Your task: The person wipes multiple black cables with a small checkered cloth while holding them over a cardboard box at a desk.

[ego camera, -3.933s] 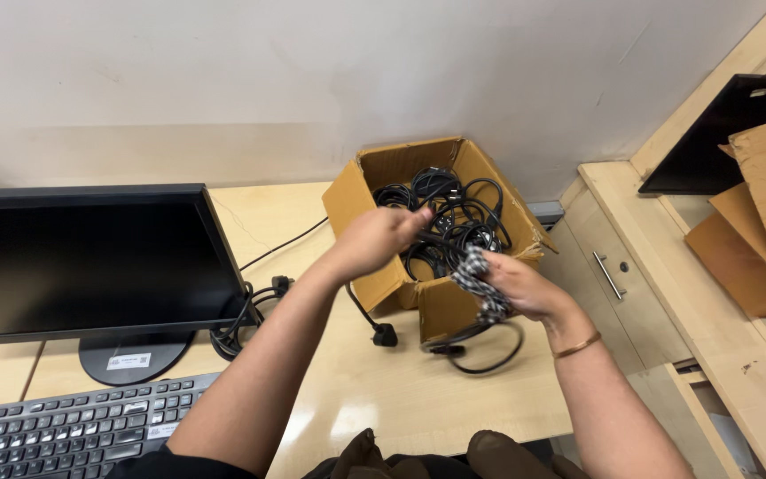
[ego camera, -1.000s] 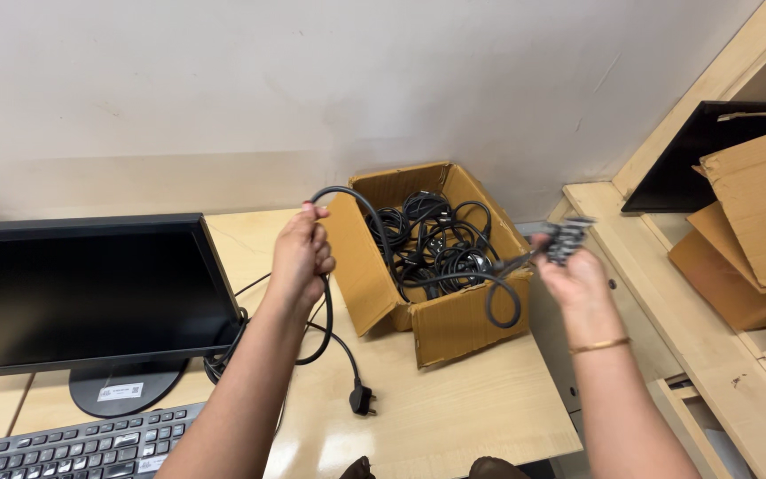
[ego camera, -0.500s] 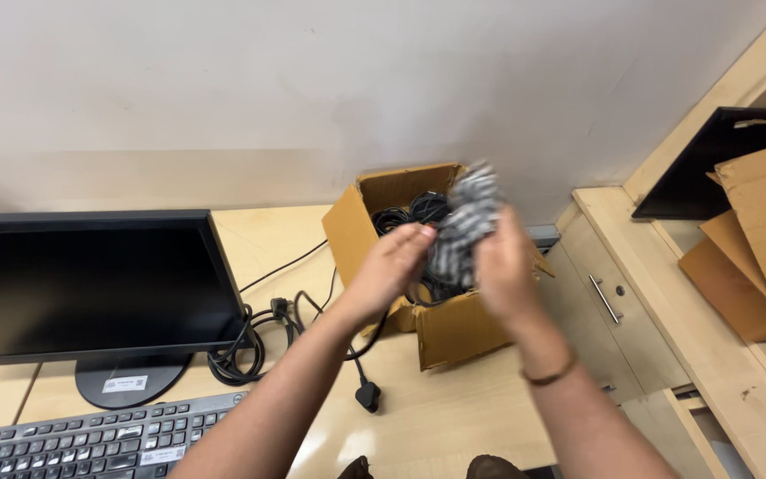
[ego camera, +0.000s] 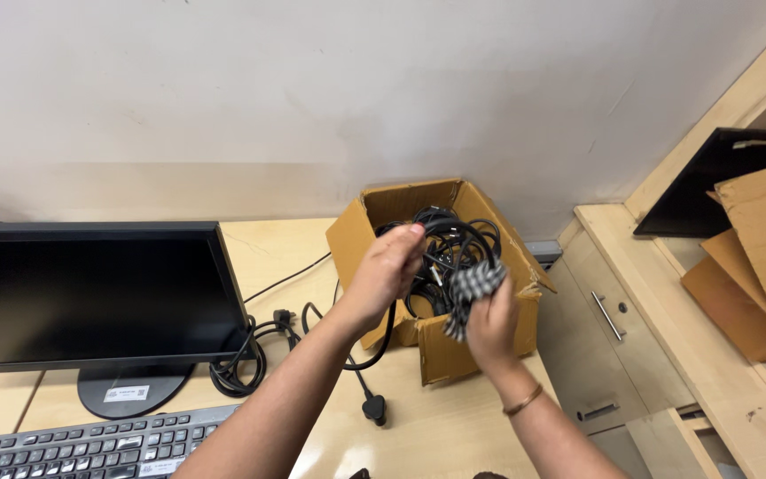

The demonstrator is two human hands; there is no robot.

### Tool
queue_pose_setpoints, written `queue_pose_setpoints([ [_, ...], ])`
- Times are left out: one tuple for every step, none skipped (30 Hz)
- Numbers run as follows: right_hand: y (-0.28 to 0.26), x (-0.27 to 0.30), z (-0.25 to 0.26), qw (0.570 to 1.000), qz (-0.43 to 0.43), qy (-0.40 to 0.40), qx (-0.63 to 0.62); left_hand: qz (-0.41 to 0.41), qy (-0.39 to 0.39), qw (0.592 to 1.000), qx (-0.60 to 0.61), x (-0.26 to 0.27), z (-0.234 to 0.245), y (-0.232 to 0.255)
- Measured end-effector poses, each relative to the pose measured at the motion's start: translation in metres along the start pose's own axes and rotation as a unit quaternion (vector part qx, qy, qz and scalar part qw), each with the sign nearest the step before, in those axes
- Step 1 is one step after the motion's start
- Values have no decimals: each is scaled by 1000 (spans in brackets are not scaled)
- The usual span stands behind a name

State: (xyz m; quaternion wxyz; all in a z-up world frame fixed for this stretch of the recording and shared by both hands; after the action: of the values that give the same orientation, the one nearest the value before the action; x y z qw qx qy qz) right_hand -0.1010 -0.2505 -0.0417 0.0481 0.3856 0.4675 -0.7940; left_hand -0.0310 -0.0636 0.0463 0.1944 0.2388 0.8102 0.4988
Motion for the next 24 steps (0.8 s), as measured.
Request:
queue_pose_setpoints([
  [-9,-11,2,1000,-4,26,-16,3,-8,1000,-22,0,-2,-3],
  [-18,-20,1,1000,2,23,1,7,-16,999,-45,-1,-6,-7],
  [-27,-28,0,1000,10,21,19,9,-26,997,-67,-2,-9,-10],
  [-34,-33,1,999,17,18,37,-7,-53,996,-70,-3,-11,-9],
  [-41,-34,3,997,39,8,64,-24,-77,994,-73,-3,-10,-5],
  [-45,-33,5,994,61,-3,92,-42,-102,991,-76,-2,-11,-1],
  [-46,-31,6,989,84,-17,118,-14,-85,984,-158,-2,-9,4],
  [-46,-28,5,982,117,-36,141,13,-67,969,-239,-2,-7,11],
  [-44,-23,3,974,149,-56,163,41,-47,946,-319,1,-6,17],
  [-39,-18,0,963,181,-76,185,33,-31,914,-404,4,-10,20],
  [-31,-14,-1,964,177,-71,186,26,-14,874,-484,6,-16,19],
  [-20,-11,-3,965,173,-65,188,20,2,828,-561,6,-19,18],
  [-9,-8,-5,966,169,-58,189,-15,36,863,-503,4,-16,21],
  [7,-5,-7,972,106,-78,193,-51,69,893,-442,0,-11,23],
  [25,-1,-6,975,40,-96,197,-86,98,916,-379,-3,-5,22],
  [42,4,-5,973,-26,-114,199,-76,137,951,-265,-8,9,25],
  [54,11,-2,971,38,-119,203,-65,176,971,-146,-12,24,28],
  [65,19,1,966,102,-123,205,-78,175,975,-115,-13,35,29],
  [74,25,3,956,167,-128,205,-93,176,976,-85,-13,45,31],
  [83,28,7,957,155,-120,214,-109,177,977,-54,-13,53,32],
  [89,29,10,958,142,-110,224,-114,194,968,-112,-11,58,33],
  [90,27,12,959,128,-99,234,-118,211,955,-170,-9,59,34],
  [86,23,15,959,136,-87,231,-121,227,940,-226,-7,56,36],
  [78,14,20,960,143,-75,228,-192,261,878,-352,-3,50,45],
])
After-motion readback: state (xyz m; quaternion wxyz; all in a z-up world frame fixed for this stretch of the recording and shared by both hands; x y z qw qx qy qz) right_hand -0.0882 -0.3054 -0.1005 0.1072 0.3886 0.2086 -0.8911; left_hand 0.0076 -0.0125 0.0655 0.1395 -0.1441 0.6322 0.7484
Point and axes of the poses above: each hand's wrist, its own x-axis away from the middle knuckle, its own z-axis out of the back of the hand, y = z × x, the point moved 2 cm from there along -x, towards the middle knuckle, and after that the axes turned 1 degree about y, right-handed, at the moved point
